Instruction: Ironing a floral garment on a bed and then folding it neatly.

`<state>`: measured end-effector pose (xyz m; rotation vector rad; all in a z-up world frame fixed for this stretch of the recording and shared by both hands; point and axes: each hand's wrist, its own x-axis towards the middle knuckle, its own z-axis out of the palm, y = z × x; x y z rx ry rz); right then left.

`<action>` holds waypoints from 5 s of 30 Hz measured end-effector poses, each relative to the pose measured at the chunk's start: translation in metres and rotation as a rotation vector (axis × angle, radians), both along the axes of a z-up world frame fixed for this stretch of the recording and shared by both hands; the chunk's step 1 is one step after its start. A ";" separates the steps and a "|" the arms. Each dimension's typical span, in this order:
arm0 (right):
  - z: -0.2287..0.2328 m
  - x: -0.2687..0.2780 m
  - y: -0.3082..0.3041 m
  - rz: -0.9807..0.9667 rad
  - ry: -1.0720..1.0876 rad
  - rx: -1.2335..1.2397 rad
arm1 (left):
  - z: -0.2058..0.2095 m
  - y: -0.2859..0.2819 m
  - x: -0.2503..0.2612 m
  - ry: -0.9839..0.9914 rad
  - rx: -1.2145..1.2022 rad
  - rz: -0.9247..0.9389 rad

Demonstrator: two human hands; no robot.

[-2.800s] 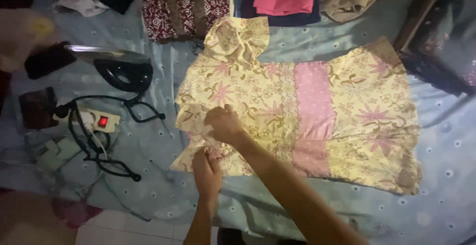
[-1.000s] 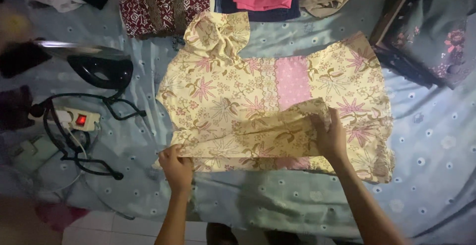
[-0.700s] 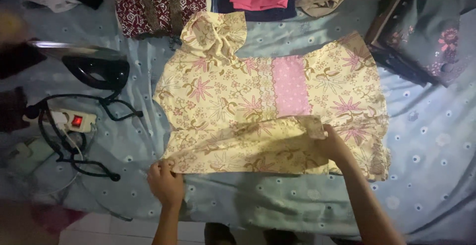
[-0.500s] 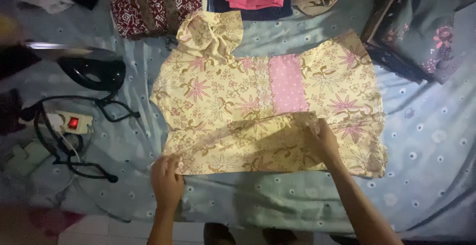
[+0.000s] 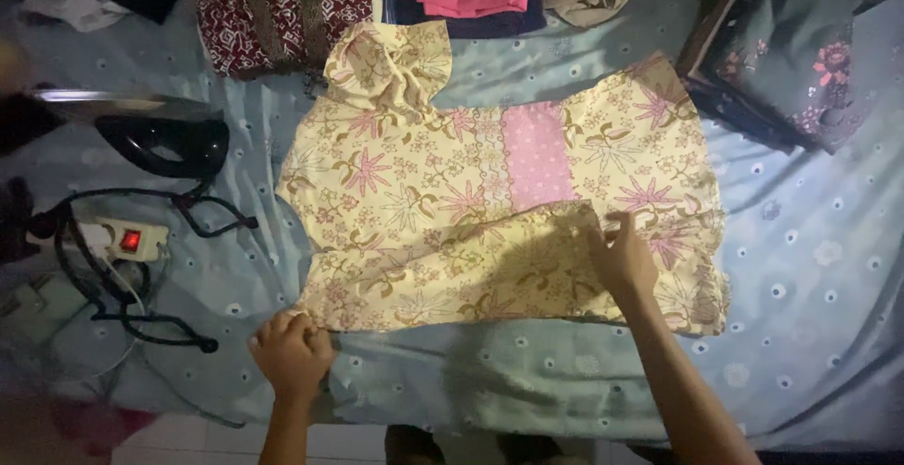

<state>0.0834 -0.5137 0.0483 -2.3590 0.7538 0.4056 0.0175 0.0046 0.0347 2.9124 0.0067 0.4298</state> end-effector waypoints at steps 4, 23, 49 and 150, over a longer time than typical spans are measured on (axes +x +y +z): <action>0.022 0.018 0.017 -0.004 -0.115 -0.256 | -0.041 -0.029 0.025 -0.002 -0.065 0.041; 0.018 0.010 0.012 0.054 -0.096 -0.102 | 0.022 -0.175 0.151 0.694 -0.651 -0.063; -0.015 0.114 0.199 1.202 -0.357 0.595 | -0.021 -0.013 0.049 0.478 -0.301 -0.180; -0.008 -0.041 0.017 1.196 -0.363 -0.087 | -0.033 -0.146 0.052 0.496 -0.176 -0.936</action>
